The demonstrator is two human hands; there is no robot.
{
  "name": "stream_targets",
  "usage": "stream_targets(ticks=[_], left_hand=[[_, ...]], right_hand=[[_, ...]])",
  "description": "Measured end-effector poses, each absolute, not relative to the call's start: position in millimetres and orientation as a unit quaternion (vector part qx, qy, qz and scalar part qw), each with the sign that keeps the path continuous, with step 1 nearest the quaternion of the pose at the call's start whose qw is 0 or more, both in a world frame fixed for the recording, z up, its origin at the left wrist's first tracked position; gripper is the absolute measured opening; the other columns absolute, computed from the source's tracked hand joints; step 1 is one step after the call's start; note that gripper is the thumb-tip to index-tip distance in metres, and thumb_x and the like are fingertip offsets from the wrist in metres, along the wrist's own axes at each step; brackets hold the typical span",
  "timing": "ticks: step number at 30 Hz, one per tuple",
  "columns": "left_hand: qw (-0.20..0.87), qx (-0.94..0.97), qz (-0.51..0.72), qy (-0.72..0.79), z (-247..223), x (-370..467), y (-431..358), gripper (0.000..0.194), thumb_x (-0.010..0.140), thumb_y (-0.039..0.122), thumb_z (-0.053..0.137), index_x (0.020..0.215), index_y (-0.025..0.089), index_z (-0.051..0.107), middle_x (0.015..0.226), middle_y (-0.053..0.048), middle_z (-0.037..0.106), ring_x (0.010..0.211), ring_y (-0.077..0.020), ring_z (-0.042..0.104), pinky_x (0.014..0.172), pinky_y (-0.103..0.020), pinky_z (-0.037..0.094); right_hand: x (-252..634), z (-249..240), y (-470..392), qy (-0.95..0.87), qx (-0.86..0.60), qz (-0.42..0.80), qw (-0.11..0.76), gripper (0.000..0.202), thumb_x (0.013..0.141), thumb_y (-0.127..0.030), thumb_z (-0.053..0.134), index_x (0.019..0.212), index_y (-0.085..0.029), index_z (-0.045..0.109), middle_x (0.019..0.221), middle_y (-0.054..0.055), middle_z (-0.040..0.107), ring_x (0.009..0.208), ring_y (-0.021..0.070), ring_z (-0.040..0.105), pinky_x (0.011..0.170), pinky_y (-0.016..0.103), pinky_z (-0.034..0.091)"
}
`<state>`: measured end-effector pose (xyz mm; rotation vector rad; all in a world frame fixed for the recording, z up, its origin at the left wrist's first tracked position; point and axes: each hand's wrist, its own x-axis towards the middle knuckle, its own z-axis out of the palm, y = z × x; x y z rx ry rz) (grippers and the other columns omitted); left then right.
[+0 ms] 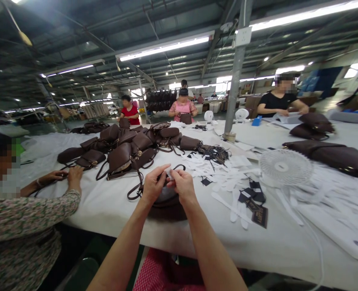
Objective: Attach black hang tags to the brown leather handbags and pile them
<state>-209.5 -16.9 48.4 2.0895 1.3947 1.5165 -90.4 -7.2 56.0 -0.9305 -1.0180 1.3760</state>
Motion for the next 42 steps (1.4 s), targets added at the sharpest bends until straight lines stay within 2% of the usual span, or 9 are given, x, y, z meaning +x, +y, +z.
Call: stream_targets(ticks=[6,10,13,19,22,30,35,39,42], left_hand=[[0.079,0.711,0.47,0.516,47.8,-211.3,-17.4,0.044,0.091,0.027,0.046,0.135,0.023,0.048,0.087,-0.001,0.07,0.076,-0.0139,0.063,0.075,-0.023,0.046],[0.086,0.7,0.486,0.515,47.6,-212.4,-14.5,0.023,0.091,0.027,0.045,0.11,0.023,0.057,0.085,0.0,0.069,0.077,-0.0141,0.065,0.075,-0.023,0.045],[0.075,0.695,0.496,0.515,47.6,-212.0,-12.1,0.013,0.09,0.026,0.047,0.099,0.023,0.056,0.087,0.0,0.069,0.08,-0.0145,0.065,0.076,-0.023,0.045],[0.083,0.668,0.534,0.512,46.7,-210.5,-8.9,0.035,0.088,0.023,0.05,0.122,0.021,0.042,0.079,0.002,0.068,0.075,-0.0145,0.065,0.072,-0.024,0.045],[0.078,0.685,0.534,0.49,46.1,-211.8,-9.9,0.023,0.089,0.024,0.048,0.112,0.023,0.049,0.079,0.002,0.067,0.074,-0.0139,0.064,0.072,-0.024,0.045],[0.062,0.695,0.527,0.486,45.7,-213.5,-9.6,0.009,0.088,0.025,0.048,0.082,0.02,0.054,0.074,0.003,0.06,0.067,-0.0115,0.055,0.066,-0.022,0.042],[0.08,0.697,0.523,0.483,46.4,-212.2,-7.8,0.011,0.088,0.023,0.047,0.082,0.02,0.055,0.076,0.002,0.061,0.071,-0.0118,0.055,0.069,-0.022,0.042],[0.077,0.724,0.494,0.475,52.5,-214.1,-5.7,0.014,0.09,0.025,0.045,0.082,0.02,0.056,0.075,0.002,0.06,0.07,-0.0124,0.054,0.07,-0.022,0.042],[0.069,0.75,0.452,0.478,61.4,-219.1,-2.8,0.021,0.094,0.027,0.038,0.085,0.021,0.056,0.073,0.002,0.059,0.069,-0.0134,0.055,0.068,-0.024,0.043]], right_hand=[[-87.8,48.0,5.0,-0.516,-0.37,0.506,0.583,0.035,0.069,-0.049,0.069,0.084,-0.021,0.053,0.058,-0.003,0.064,0.043,0.0113,0.057,0.038,0.018,0.035],[-76.5,62.2,15.9,-0.57,-0.372,0.524,0.512,0.039,0.077,-0.037,0.066,0.107,-0.02,0.049,0.052,-0.006,0.06,0.042,0.013,0.059,0.035,0.016,0.034],[-69.6,80.7,22.5,-0.557,-0.371,0.602,0.435,0.024,0.087,-0.033,0.055,0.104,-0.017,0.053,0.056,-0.004,0.059,0.047,0.014,0.064,0.034,0.016,0.039],[-67.7,103.5,27.3,-0.592,-0.404,0.614,0.33,0.015,0.096,-0.027,0.045,0.095,-0.016,0.054,0.059,0.0,0.062,0.051,0.0132,0.067,0.046,0.02,0.055],[-67.1,108.7,27.5,-0.624,-0.39,0.61,0.295,0.012,0.095,-0.02,0.045,0.1,-0.017,0.055,0.063,0.001,0.066,0.054,0.0123,0.068,0.049,0.019,0.055],[-58.1,111.6,35.4,-0.635,-0.37,0.628,0.255,0.022,0.091,-0.04,0.055,0.09,-0.018,0.053,0.07,0.005,0.069,0.063,0.0152,0.07,0.057,0.023,0.057],[-54.5,116.2,37.9,-0.783,-0.364,0.446,0.235,0.018,0.079,-0.035,0.063,0.08,-0.018,0.058,0.063,-0.001,0.062,0.061,0.0125,0.063,0.055,0.02,0.048],[-57.8,122.9,50.4,-0.837,-0.351,0.188,0.376,0.012,0.075,-0.028,0.059,0.069,-0.018,0.062,0.068,-0.001,0.06,0.066,0.0118,0.053,0.062,0.022,0.04],[-60.9,128.1,60.3,-0.789,-0.4,0.175,0.432,0.016,0.08,-0.029,0.054,0.072,-0.018,0.062,0.063,-0.002,0.059,0.061,0.012,0.052,0.061,0.024,0.038]])
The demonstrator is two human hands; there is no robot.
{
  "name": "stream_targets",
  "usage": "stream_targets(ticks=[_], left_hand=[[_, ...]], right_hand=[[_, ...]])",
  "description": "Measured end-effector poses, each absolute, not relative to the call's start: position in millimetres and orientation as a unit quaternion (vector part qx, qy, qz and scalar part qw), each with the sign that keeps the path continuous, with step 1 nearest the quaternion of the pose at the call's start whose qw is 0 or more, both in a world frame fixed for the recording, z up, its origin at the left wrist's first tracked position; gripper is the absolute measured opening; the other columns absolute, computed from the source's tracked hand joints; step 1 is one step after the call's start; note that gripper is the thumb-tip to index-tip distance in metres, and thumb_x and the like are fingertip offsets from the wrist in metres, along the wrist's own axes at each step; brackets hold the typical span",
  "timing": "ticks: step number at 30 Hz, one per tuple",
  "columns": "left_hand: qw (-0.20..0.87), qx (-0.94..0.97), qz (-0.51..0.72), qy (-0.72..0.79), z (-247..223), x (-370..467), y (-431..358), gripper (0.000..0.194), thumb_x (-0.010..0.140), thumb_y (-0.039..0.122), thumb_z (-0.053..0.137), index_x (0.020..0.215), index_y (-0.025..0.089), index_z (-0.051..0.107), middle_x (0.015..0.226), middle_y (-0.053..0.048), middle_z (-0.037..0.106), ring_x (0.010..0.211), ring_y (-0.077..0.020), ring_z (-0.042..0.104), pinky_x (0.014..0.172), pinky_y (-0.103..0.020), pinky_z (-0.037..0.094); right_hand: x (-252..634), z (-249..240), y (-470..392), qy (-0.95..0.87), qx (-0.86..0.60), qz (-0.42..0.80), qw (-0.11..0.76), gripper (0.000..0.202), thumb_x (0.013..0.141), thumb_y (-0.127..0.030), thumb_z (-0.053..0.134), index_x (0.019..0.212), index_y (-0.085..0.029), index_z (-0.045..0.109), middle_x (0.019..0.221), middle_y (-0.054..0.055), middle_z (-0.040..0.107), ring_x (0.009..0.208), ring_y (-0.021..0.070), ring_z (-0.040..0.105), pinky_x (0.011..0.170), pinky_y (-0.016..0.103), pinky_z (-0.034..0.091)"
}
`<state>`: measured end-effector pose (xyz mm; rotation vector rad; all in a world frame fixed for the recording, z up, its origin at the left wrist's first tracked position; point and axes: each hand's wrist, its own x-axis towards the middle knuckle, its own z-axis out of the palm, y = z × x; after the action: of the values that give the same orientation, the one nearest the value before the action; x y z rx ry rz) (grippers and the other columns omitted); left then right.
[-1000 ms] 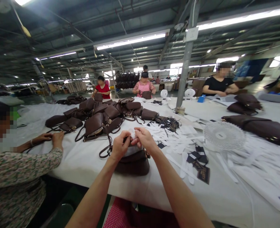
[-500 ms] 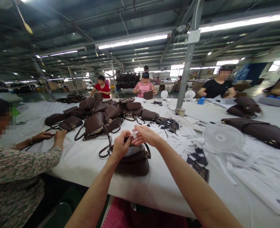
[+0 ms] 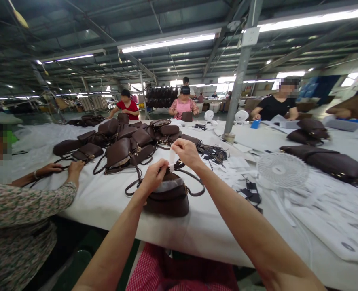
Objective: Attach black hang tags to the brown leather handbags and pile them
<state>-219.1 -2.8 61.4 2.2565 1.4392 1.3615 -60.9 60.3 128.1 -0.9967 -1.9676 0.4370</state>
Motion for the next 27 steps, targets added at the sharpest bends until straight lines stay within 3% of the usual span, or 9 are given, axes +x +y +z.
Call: stream_targets(ticks=[3,6,11,16,18,20,22,25,27], left_hand=[[0.048,0.766,0.416,0.488,69.1,-223.0,-1.1,0.019,0.093,0.032,0.045,0.108,0.022,0.051,0.088,-0.001,0.065,0.077,-0.017,0.061,0.073,-0.028,0.046],[-0.003,0.793,0.374,0.482,70.8,-222.0,-1.8,0.046,0.083,0.03,0.062,0.123,0.021,0.041,0.112,-0.007,0.064,0.092,-0.0228,0.064,0.08,-0.033,0.048],[-0.054,0.811,0.33,0.48,72.8,-227.4,-2.6,0.035,0.089,0.019,0.049,0.123,0.019,0.042,0.104,-0.009,0.066,0.091,-0.0225,0.065,0.08,-0.032,0.048],[-0.018,0.836,0.298,0.46,83.5,-253.3,6.3,0.023,0.087,0.019,0.05,0.11,0.021,0.05,0.094,-0.002,0.066,0.084,-0.0194,0.063,0.074,-0.028,0.047],[-0.009,0.833,0.32,0.451,86.8,-259.3,6.7,0.02,0.087,0.019,0.051,0.107,0.021,0.052,0.094,-0.002,0.065,0.084,-0.0181,0.062,0.075,-0.028,0.047],[-0.041,0.822,0.358,0.44,88.6,-260.6,0.3,0.018,0.088,0.02,0.051,0.106,0.019,0.054,0.1,-0.005,0.065,0.092,-0.0192,0.061,0.081,-0.03,0.047],[-0.095,0.8,0.399,0.439,87.5,-258.9,-13.8,0.016,0.091,0.021,0.047,0.103,0.017,0.056,0.105,-0.009,0.063,0.1,-0.021,0.058,0.087,-0.033,0.045],[-0.117,0.817,0.369,0.427,76.1,-256.2,-41.1,0.02,0.095,0.025,0.041,0.096,0.017,0.059,0.098,-0.009,0.063,0.096,-0.0201,0.059,0.086,-0.034,0.046],[-0.113,0.848,0.304,0.42,62.1,-255.4,-55.2,0.02,0.093,0.031,0.048,0.102,0.016,0.058,0.1,-0.01,0.064,0.096,-0.0217,0.059,0.086,-0.036,0.047]], right_hand=[[-64.0,134.4,63.7,-0.797,-0.403,0.183,0.41,0.017,0.081,-0.029,0.052,0.071,-0.019,0.061,0.058,-0.003,0.059,0.057,0.0119,0.053,0.06,0.024,0.038],[-68.5,144.8,63.2,-0.813,-0.387,0.153,0.407,0.016,0.081,-0.027,0.054,0.067,-0.019,0.058,0.055,-0.003,0.057,0.055,0.0116,0.053,0.06,0.024,0.038],[-73.1,158.3,62.2,-0.765,-0.376,0.218,0.476,0.018,0.084,-0.032,0.051,0.074,-0.019,0.056,0.056,-0.003,0.054,0.051,0.0116,0.051,0.057,0.025,0.04],[-66.5,142.7,47.0,-0.853,-0.388,0.201,0.287,0.031,0.078,-0.045,0.062,0.092,-0.017,0.059,0.08,0.003,0.065,0.071,0.0161,0.058,0.065,0.027,0.045],[-64.4,135.6,41.6,-0.882,-0.392,0.155,0.211,0.037,0.071,-0.04,0.07,0.098,-0.017,0.059,0.083,0.004,0.066,0.073,0.0174,0.059,0.064,0.026,0.044],[-63.7,132.2,40.0,-0.895,-0.386,0.14,0.172,0.026,0.073,-0.033,0.067,0.092,-0.017,0.06,0.077,0.003,0.065,0.067,0.016,0.058,0.059,0.025,0.043],[-63.2,131.7,41.6,-0.888,-0.386,0.196,0.152,0.015,0.079,-0.032,0.06,0.082,-0.017,0.059,0.067,0.001,0.061,0.058,0.0133,0.055,0.053,0.023,0.043],[-60.1,130.3,44.8,-0.843,-0.39,0.346,0.137,0.023,0.081,-0.038,0.059,0.071,-0.018,0.054,0.057,-0.001,0.055,0.049,0.0106,0.051,0.047,0.022,0.043],[-57.4,126.3,44.3,-0.811,-0.387,0.417,0.136,0.029,0.079,-0.043,0.062,0.068,-0.018,0.052,0.056,-0.002,0.055,0.05,0.0104,0.052,0.048,0.022,0.045]])
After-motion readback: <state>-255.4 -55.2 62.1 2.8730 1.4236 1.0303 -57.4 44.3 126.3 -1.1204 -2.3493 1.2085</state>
